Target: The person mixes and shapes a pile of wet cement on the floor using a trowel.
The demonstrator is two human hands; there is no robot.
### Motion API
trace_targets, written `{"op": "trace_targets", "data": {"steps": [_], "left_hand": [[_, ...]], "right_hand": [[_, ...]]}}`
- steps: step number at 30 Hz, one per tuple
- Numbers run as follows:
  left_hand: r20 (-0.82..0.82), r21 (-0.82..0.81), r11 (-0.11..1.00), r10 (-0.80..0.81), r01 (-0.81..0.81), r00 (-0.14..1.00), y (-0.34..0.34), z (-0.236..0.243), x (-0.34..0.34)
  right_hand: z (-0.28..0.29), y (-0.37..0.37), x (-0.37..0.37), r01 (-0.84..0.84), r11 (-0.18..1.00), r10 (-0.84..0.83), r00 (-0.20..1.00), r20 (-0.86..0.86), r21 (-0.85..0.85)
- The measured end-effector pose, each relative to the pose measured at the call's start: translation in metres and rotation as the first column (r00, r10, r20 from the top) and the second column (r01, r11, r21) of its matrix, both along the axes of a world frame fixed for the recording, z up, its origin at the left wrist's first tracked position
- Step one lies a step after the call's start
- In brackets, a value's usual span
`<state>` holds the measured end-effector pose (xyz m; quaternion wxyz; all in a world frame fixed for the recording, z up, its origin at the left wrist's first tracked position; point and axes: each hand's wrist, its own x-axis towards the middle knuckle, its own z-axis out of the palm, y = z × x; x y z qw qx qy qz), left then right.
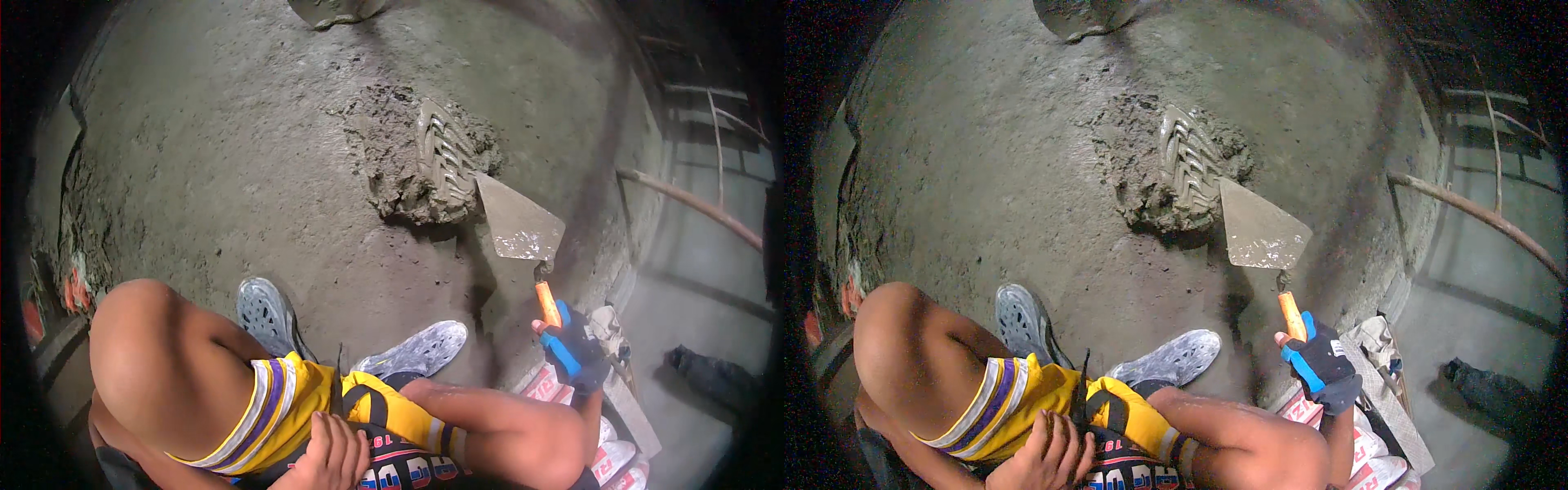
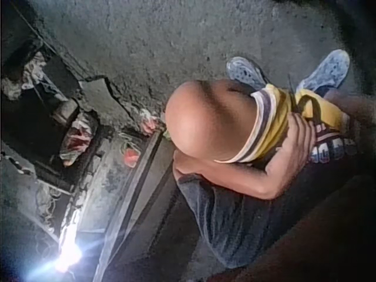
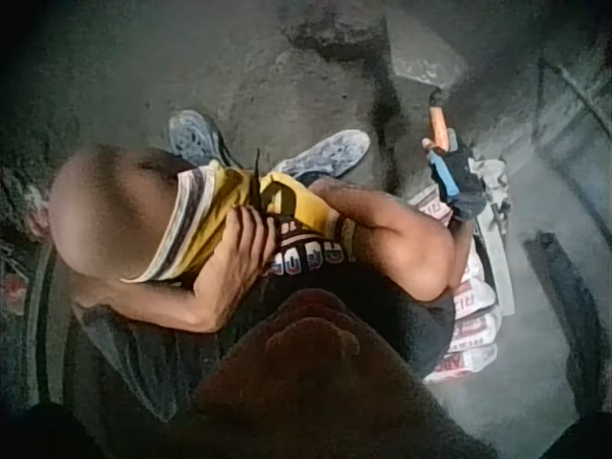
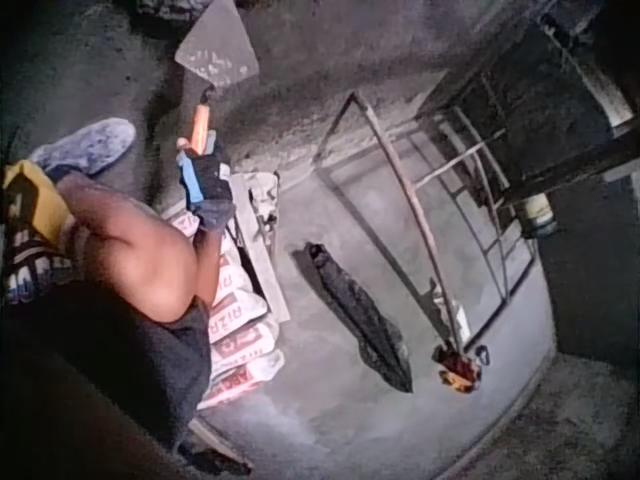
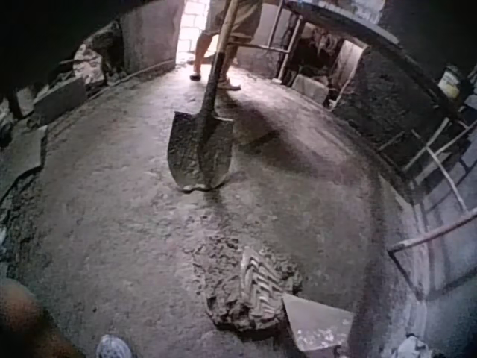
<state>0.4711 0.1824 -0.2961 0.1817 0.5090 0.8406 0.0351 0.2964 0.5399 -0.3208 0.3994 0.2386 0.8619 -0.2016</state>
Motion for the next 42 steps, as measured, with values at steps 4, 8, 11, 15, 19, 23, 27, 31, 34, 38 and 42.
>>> {"op": "trace_targets", "data": {"steps": [4, 8, 11, 15, 19, 23, 27, 31, 34, 38, 42], "left_hand": [[-0.011, 0.006, 1.000, -0.019, 0.019, 1.000, -0.002, 0.006, -0.005], [-0.033, 0.014, 0.999, -0.049, 0.049, 0.998, -0.004, 0.011, -0.011], [-0.094, 0.035, 0.994, -0.102, 0.106, 0.990, -0.010, 0.012, -0.024], [-0.373, 0.032, 0.947, -0.284, 0.318, 0.883, -0.030, 0.017, -0.066], [-0.372, 0.053, 0.959, -0.240, 0.278, 0.897, -0.024, 0.009, -0.054], [-0.053, -0.043, 0.997, 0.059, -0.061, 0.997, 0.003, 0.004, -0.003], [0.006, -0.047, 0.997, 0.059, -0.059, 0.998, 0.000, 0.005, -0.003], [0.025, -0.027, 1.000, 0.012, -0.012, 1.000, -0.002, 0.008, -0.008], [0.032, -0.002, 1.000, 0.022, -0.022, 0.999, -0.002, 0.006, -0.006], [0.025, 0.004, 0.999, 0.046, -0.046, 0.999, -0.003, 0.009, -0.006], [-0.029, 0.001, 1.000, -0.029, 0.029, 0.999, -0.008, 0.016, -0.019]], "right_hand": [[0.002, -0.005, -0.005, -0.073, 0.996, 0.074, 0.997, 0.025, -0.042], [0.013, -0.019, 0.007, -0.003, 0.998, 0.001, 1.000, 0.025, 0.056], [0.027, -0.039, 0.031, -0.071, 0.996, 0.071, 0.997, -0.003, -0.054], [0.053, -0.082, 0.053, -0.452, 0.871, 0.435, 0.891, -0.129, -0.191], [0.019, -0.029, 0.009, -0.167, 0.984, 0.166, 0.986, -0.015, -0.063], [0.002, -0.007, 0.006, 0.007, 1.000, -0.008, 0.999, 0.049, 0.014], [0.019, -0.016, 0.025, 0.060, 0.993, -0.057, 0.998, 0.023, -0.103], [0.015, -0.014, 0.021, 0.086, 0.988, -0.089, 0.996, -0.022, -0.125], [0.008, -0.009, 0.009, 0.132, 0.986, -0.136, 0.990, -0.040, -0.102], [0.007, -0.013, 0.010, 0.120, 0.984, -0.130, 0.989, -0.070, -0.134], [0.008, -0.003, 0.005, 0.203, 0.975, -0.202, 0.979, 0.026, -0.090]]}}
